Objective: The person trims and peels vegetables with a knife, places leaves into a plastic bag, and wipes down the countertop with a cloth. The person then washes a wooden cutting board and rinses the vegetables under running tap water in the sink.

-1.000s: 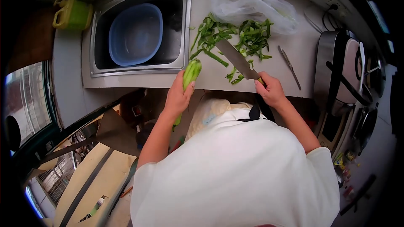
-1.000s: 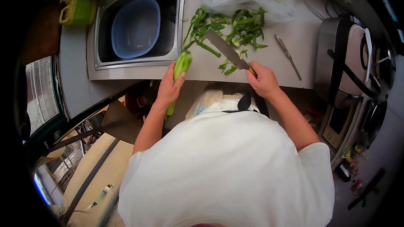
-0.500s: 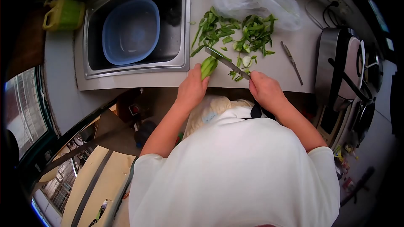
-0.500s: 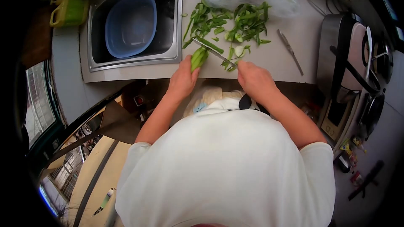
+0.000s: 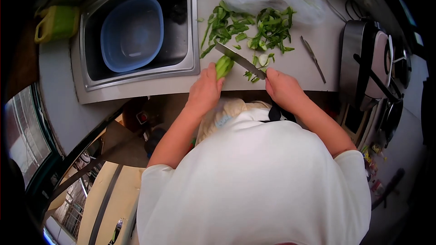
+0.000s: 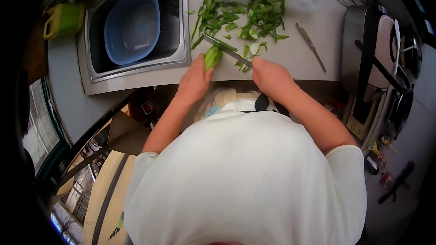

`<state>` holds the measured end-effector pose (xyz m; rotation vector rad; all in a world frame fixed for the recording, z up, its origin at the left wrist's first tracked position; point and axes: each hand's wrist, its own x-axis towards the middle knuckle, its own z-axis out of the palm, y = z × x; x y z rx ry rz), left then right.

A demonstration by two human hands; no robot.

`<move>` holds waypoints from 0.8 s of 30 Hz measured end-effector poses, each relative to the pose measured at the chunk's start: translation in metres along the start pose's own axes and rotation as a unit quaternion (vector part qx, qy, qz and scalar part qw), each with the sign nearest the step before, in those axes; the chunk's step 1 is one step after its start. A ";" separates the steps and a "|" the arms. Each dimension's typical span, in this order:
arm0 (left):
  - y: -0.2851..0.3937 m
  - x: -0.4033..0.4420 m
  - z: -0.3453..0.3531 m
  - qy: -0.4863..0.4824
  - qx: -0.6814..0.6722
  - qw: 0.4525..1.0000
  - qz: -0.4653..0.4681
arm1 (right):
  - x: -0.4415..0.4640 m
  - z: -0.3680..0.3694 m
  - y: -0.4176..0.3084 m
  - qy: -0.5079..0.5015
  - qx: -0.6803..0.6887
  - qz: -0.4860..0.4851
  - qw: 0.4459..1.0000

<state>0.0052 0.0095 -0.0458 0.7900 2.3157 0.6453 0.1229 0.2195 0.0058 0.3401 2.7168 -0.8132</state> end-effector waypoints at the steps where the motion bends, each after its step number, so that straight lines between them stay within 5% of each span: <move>1: 0.001 0.001 0.000 -0.002 -0.001 1.000 0.002 | 0.003 0.003 -0.002 -0.001 0.002 0.002 1.000; 20: 0.010 0.012 0.005 0.024 0.081 0.995 0.046 | 0.020 0.035 0.012 0.051 0.037 -0.011 0.998; 24: -0.008 0.021 -0.003 0.120 0.084 0.988 0.038 | 0.008 0.035 0.022 0.064 0.043 -0.005 0.997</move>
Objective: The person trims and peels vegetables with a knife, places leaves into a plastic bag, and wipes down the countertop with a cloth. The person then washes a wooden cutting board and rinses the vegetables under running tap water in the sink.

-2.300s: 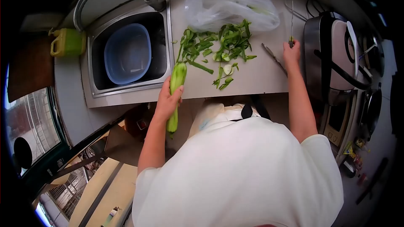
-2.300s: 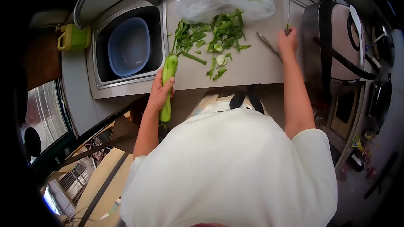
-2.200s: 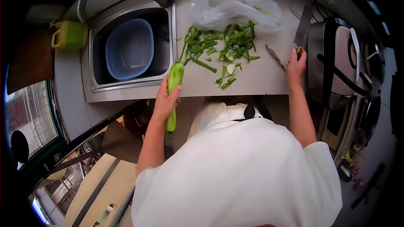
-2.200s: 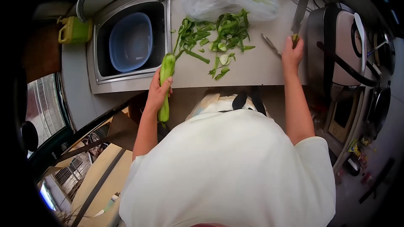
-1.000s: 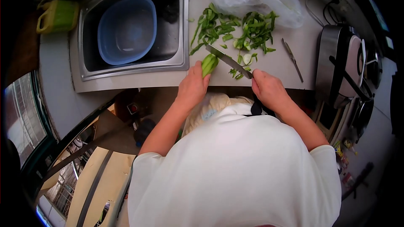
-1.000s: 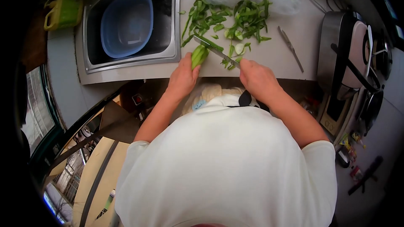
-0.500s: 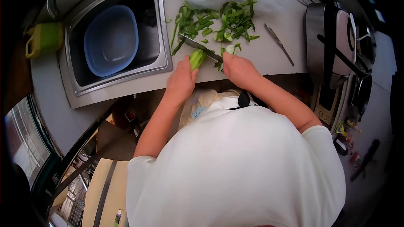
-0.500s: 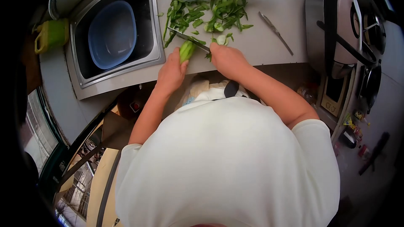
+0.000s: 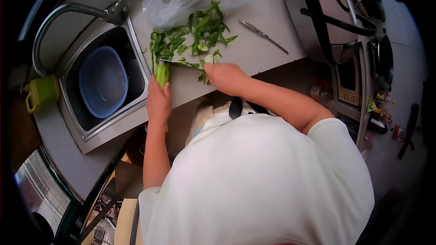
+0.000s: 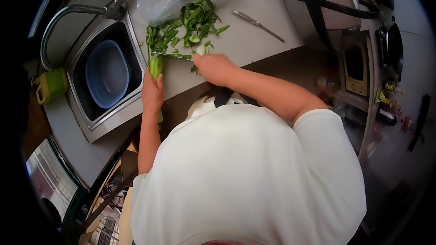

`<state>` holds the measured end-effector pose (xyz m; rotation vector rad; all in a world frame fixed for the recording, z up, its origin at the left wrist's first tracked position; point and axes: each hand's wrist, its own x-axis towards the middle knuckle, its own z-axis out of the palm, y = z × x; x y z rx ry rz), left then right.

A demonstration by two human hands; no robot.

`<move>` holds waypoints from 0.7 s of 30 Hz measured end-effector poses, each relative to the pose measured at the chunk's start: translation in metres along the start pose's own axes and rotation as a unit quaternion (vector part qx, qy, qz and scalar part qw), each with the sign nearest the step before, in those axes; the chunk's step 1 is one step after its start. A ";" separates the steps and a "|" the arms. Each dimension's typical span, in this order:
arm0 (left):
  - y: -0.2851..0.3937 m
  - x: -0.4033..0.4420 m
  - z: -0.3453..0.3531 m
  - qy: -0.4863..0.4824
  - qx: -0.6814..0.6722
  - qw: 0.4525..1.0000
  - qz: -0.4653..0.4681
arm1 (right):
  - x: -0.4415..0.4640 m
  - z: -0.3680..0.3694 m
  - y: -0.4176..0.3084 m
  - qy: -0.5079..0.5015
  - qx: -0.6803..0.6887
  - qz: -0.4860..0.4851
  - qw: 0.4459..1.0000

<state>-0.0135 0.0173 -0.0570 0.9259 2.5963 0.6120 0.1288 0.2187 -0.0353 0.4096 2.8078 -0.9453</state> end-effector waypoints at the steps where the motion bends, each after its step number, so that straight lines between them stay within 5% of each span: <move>1: -0.003 0.001 -0.004 0.047 -0.039 0.998 0.016 | -0.002 0.002 0.004 0.007 0.005 0.005 1.000; 4: 0.013 0.003 -0.045 -0.012 -0.337 0.934 -0.117 | -0.009 -0.007 0.011 0.037 -0.004 0.034 0.999; 6: 0.012 0.002 -0.049 0.073 -0.483 0.872 -0.044 | -0.005 -0.018 0.007 0.064 -0.003 0.041 0.997; 9: 0.029 0.002 -0.060 0.156 -0.458 0.875 0.010 | 0.004 -0.025 0.009 0.147 0.037 0.003 0.988; 12: 0.047 0.000 -0.057 0.138 -0.559 0.814 0.077 | 0.007 -0.032 0.005 0.112 0.121 0.038 0.986; 15: 0.058 -0.005 -0.054 0.143 -0.525 0.832 0.108 | 0.010 -0.032 0.002 0.084 0.175 0.011 0.981; 18: 0.066 -0.017 -0.053 0.179 -0.563 0.807 0.015 | 0.011 -0.029 -0.004 0.031 0.191 0.018 0.981; 21: 0.050 -0.032 -0.043 0.177 -0.752 0.629 -0.081 | 0.013 -0.021 -0.004 0.025 0.204 0.017 0.979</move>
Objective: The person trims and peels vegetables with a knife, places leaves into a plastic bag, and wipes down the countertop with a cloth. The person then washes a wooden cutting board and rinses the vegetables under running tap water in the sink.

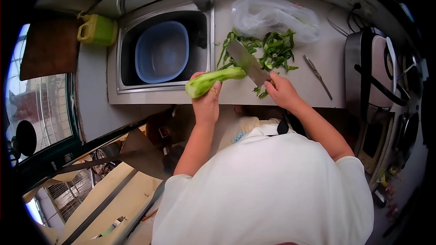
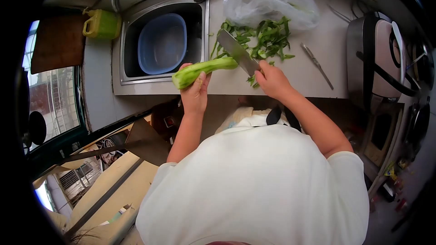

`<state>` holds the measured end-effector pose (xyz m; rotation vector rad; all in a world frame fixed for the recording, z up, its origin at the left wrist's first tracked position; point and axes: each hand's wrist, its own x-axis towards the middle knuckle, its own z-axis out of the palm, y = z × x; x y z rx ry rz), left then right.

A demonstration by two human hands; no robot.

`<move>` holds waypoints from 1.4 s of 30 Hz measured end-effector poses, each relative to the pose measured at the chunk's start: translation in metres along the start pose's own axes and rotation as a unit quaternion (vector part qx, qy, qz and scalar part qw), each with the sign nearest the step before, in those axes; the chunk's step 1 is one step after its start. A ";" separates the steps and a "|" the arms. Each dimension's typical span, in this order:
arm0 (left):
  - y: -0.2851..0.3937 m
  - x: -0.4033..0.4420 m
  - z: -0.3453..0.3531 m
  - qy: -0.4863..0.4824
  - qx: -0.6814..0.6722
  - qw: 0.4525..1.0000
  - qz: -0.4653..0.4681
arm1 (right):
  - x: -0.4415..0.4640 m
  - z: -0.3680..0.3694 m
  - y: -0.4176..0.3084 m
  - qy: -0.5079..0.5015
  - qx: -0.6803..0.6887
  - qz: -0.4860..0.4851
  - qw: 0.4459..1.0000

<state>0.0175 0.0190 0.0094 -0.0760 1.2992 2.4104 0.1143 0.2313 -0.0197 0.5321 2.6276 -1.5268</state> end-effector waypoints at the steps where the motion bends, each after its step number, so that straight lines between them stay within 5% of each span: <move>1: -0.006 -0.002 -0.014 0.012 -0.067 0.997 -0.021 | 0.000 0.001 0.000 -0.004 0.001 0.007 1.000; 8: -0.041 -0.033 -0.069 0.067 -0.267 0.960 -0.045 | 0.004 0.006 0.004 -0.029 -0.050 -0.013 0.998; 12: -0.030 -0.046 -0.081 -0.051 -0.329 0.937 -0.102 | 0.006 0.012 -0.002 -0.034 -0.105 -0.018 0.994; 15: -0.018 -0.051 -0.085 -0.031 -0.415 0.890 -0.184 | 0.009 0.015 -0.003 -0.021 -0.139 -0.046 0.989; 16: -0.016 -0.050 -0.088 0.024 -0.390 0.894 -0.222 | 0.010 0.016 -0.003 -0.015 -0.148 -0.057 0.987; 19: -0.011 -0.042 -0.095 -0.120 -0.117 0.935 -0.313 | 0.012 0.020 -0.005 -0.009 -0.182 -0.104 0.978; 24: -0.027 -0.003 -0.082 -0.162 0.109 0.871 -0.451 | 0.012 0.028 -0.007 -0.013 -0.207 -0.133 0.969; 27: -0.044 0.019 -0.050 -0.141 0.354 0.837 -0.393 | 0.013 0.030 -0.007 -0.016 -0.224 -0.143 0.964; 30: -0.063 0.023 -0.027 -0.121 0.667 0.726 -0.115 | 0.013 0.025 -0.005 -0.006 -0.235 -0.149 0.961; 42: -0.060 0.021 -0.019 -0.155 0.725 0.667 -0.079 | -0.019 -0.012 -0.009 -0.047 -0.229 -0.069 0.970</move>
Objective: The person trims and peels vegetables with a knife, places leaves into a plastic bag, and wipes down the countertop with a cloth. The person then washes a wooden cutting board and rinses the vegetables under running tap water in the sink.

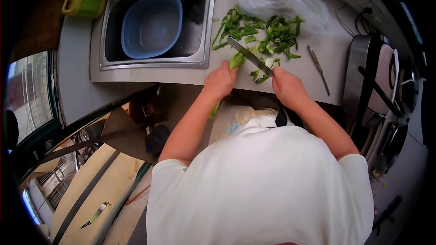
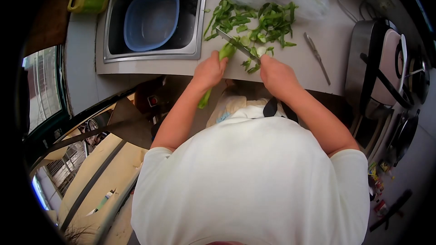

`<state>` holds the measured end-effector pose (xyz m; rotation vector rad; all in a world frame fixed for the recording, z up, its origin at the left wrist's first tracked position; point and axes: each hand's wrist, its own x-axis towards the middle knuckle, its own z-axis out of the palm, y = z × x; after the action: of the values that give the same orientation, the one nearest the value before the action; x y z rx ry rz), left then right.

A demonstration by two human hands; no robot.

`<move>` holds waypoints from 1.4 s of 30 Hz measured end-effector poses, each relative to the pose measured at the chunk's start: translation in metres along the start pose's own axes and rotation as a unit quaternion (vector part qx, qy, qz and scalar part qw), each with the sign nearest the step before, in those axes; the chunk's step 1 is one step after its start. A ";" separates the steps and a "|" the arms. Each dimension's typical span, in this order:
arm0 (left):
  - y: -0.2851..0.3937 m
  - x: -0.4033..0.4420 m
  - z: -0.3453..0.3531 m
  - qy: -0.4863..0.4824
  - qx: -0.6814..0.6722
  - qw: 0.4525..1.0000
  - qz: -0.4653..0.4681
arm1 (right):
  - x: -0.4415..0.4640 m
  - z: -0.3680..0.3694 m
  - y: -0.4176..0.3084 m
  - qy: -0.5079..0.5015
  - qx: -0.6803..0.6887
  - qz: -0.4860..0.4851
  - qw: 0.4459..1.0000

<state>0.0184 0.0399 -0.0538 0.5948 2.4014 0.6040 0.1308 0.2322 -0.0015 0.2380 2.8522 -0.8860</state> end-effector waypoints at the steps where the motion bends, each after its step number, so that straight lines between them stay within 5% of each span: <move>1: 0.000 0.000 0.000 0.001 0.001 1.000 0.003 | -0.001 -0.001 0.000 -0.005 -0.003 0.000 1.000; 15: 0.003 0.002 -0.007 -0.036 0.015 0.999 0.007 | 0.034 0.036 0.000 -0.033 -0.023 -0.002 0.999; 18: -0.011 0.001 -0.013 -0.056 -0.055 0.996 0.035 | 0.033 0.039 0.003 -0.014 -0.018 0.020 1.000; 22: -0.021 -0.011 -0.041 -0.116 -0.405 0.907 -0.001 | 0.022 0.013 0.005 0.004 0.036 0.030 0.999; 25: -0.016 -0.020 -0.061 -0.081 -0.387 0.918 0.033 | 0.010 -0.008 0.012 0.136 0.089 -0.027 0.986; 29: -0.006 -0.021 -0.079 -0.048 -0.457 0.886 0.061 | -0.009 -0.022 0.050 0.178 0.038 -0.018 0.983; 37: 0.039 -0.003 -0.091 0.086 -0.602 0.794 -0.020 | -0.059 -0.016 0.118 0.204 -0.086 -0.013 0.975; 42: 0.069 0.010 -0.073 0.086 -0.584 0.801 0.101 | -0.046 -0.009 0.136 0.201 -0.084 -0.034 0.975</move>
<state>-0.0163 0.0799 0.0325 0.2156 1.6009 2.0452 0.2016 0.3432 -0.0602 0.3355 3.3070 -0.6625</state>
